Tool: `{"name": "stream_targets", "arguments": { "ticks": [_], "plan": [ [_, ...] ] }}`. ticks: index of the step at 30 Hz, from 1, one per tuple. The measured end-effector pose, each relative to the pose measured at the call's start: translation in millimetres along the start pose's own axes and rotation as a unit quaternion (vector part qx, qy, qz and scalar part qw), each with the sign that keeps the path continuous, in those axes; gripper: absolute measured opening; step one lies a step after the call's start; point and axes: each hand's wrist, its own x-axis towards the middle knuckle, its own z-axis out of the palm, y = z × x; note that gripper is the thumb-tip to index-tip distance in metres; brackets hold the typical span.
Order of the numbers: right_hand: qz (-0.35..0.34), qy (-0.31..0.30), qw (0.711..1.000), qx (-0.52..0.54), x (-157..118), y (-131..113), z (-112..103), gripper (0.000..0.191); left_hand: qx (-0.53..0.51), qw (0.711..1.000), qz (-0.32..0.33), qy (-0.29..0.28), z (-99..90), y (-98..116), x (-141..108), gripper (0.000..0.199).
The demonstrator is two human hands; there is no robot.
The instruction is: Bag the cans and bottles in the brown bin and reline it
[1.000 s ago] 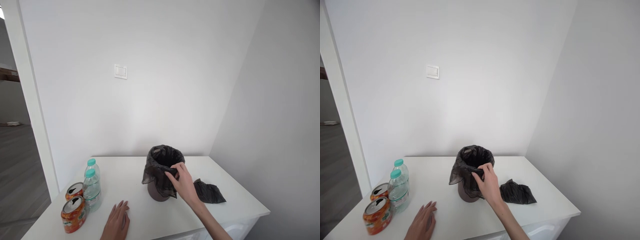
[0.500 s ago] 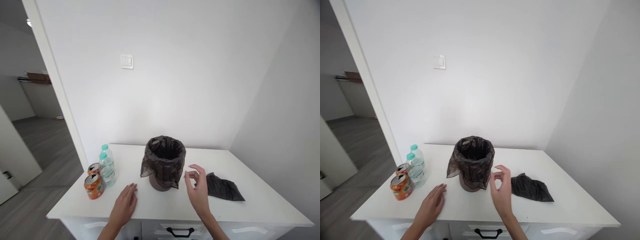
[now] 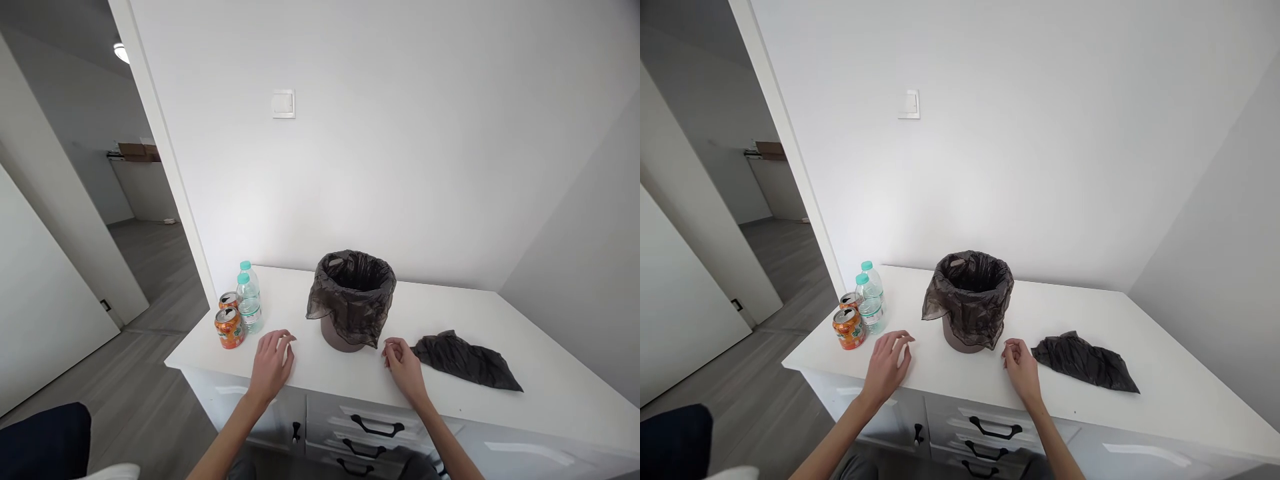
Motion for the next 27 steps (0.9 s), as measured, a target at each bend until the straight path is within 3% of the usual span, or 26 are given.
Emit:
{"name": "stream_targets", "arguments": {
  "ticks": [4, 6, 10, 15, 18, 20, 23, 27],
  "plan": [
    [-0.007, -0.012, 1.0, 0.008, 0, 6, 1, 0.047, 0.107, 0.979, -0.076, 0.155, -48.8, -11, 39, 0.029],
    [-0.014, -0.015, 1.0, 0.012, 0, 9, 3, 0.045, 0.156, 0.964, -0.107, 0.185, -73.9, -24, 65, 0.037],
    [-0.019, -0.024, 0.999, 0.011, 2, 9, 5, 0.042, 0.212, 0.964, -0.091, 0.136, -100.5, -49, 100, 0.044],
    [-0.015, -0.032, 0.999, 0.012, 2, 5, 3, 0.041, 0.197, 0.976, -0.056, 0.075, -90.4, -52, 102, 0.04],
    [-0.019, -0.035, 0.999, 0.016, 1, 2, 2, 0.041, 0.15, 0.986, -0.052, 0.058, -86.2, -37, 96, 0.039],
    [-0.018, -0.035, 0.999, 0.02, 1, 0, 1, 0.042, 0.114, 0.99, -0.025, 0.075, -91.5, -22, 98, 0.036],
    [-0.016, -0.033, 0.999, 0.027, 2, -1, 0, 0.042, 0.063, 0.983, 0.03, 0.169, -113.7, 13, 115, 0.029],
    [-0.012, -0.028, 0.998, 0.049, 3, -1, 0, 0.04, -0.019, 0.957, 0.064, 0.283, -152.5, 75, 162, 0.027]
  ]
}}
